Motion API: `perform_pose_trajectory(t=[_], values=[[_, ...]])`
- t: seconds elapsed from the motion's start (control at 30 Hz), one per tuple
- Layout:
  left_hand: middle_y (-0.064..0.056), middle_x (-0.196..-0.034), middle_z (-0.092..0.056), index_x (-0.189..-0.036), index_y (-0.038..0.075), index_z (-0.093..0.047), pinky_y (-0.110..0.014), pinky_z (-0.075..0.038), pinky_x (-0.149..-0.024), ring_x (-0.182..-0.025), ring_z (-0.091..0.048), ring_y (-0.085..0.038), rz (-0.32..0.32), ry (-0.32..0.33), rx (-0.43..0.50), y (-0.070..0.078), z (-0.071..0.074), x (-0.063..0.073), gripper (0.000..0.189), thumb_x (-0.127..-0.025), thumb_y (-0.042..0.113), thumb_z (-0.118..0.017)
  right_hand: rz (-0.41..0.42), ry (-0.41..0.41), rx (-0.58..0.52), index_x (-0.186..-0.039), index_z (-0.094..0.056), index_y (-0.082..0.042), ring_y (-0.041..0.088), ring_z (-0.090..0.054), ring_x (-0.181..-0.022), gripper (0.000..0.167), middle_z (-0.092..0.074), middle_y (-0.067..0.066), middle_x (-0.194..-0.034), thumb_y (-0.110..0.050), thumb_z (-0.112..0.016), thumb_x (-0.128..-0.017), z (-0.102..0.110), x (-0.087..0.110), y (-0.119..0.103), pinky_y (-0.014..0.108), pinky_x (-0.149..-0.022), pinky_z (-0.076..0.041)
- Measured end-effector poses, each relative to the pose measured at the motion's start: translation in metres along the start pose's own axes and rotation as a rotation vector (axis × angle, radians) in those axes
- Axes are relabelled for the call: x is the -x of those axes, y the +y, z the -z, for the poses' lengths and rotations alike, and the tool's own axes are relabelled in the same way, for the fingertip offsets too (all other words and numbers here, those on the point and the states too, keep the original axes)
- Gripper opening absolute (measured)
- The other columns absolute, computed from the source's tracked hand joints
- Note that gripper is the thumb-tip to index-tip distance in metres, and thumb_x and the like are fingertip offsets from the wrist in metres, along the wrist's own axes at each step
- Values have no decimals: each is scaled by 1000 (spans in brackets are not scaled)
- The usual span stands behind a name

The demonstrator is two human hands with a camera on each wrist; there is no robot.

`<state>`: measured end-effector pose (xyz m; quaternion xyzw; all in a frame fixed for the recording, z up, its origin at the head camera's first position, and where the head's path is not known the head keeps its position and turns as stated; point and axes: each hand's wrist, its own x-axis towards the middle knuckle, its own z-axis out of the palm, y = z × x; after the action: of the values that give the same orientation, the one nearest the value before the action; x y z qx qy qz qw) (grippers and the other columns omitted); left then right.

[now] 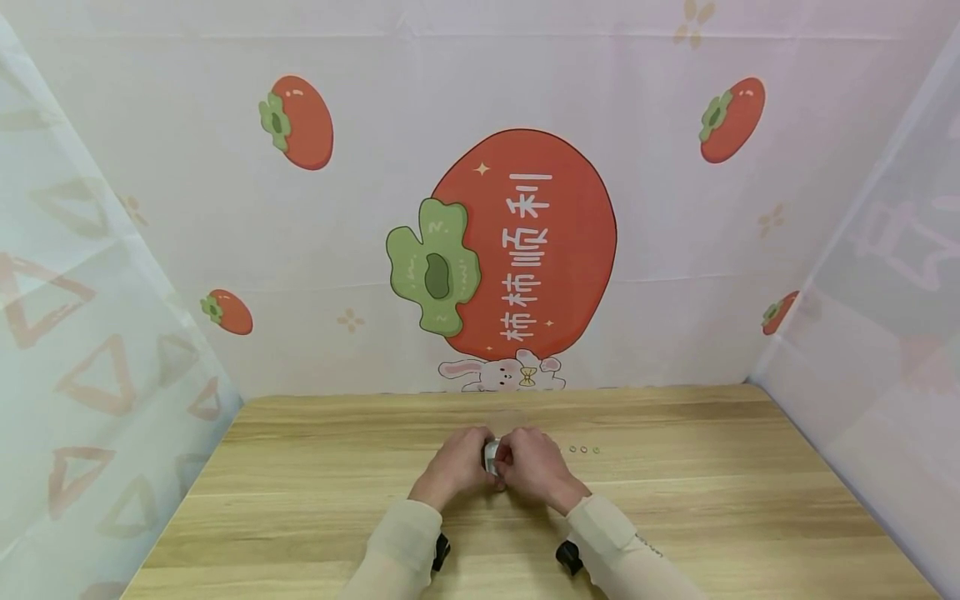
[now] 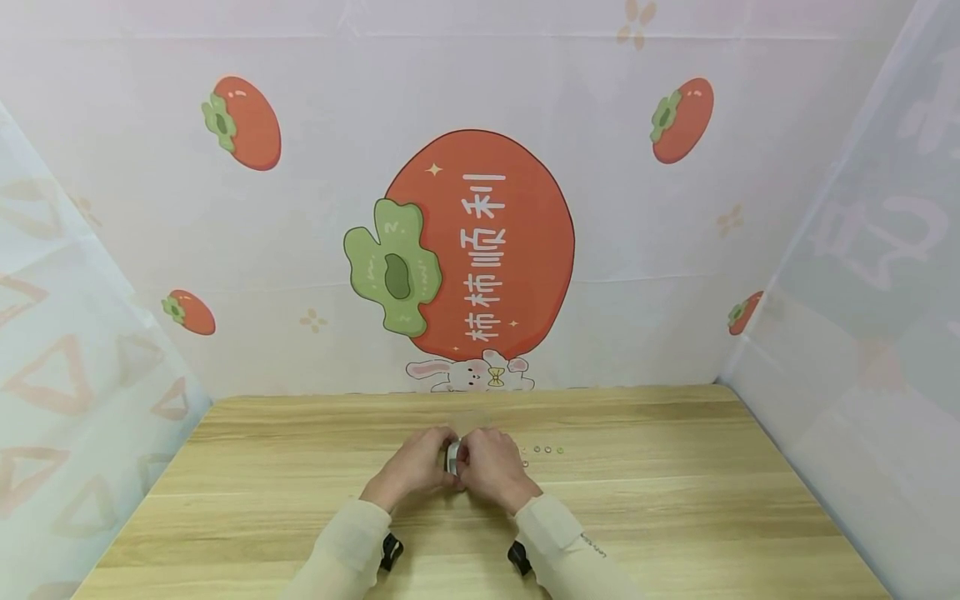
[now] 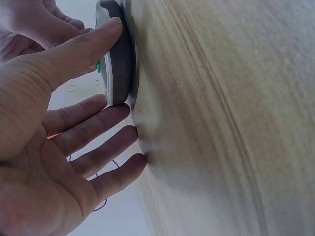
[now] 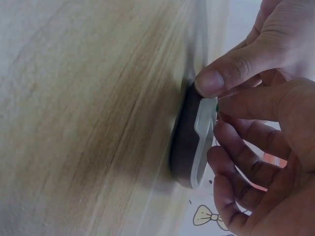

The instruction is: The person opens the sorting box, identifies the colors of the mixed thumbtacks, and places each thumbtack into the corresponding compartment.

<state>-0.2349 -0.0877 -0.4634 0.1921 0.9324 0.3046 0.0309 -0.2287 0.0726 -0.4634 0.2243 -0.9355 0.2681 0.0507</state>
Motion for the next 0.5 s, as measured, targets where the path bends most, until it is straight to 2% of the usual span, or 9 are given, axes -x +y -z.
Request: perform_pose_trajectory(t=[0.5], values=[[-3, -87, -65, -100, 2, -66, -35, -51, -73, -77, -56, -15, 8, -1, 5, 1, 1, 0, 47, -66, 16, -96, 3, -5, 0, -70, -68, -14, 10, -51, -62, 17, -56, -10, -64, -6, -79, -81, 0, 0, -1, 28, -57, -44]])
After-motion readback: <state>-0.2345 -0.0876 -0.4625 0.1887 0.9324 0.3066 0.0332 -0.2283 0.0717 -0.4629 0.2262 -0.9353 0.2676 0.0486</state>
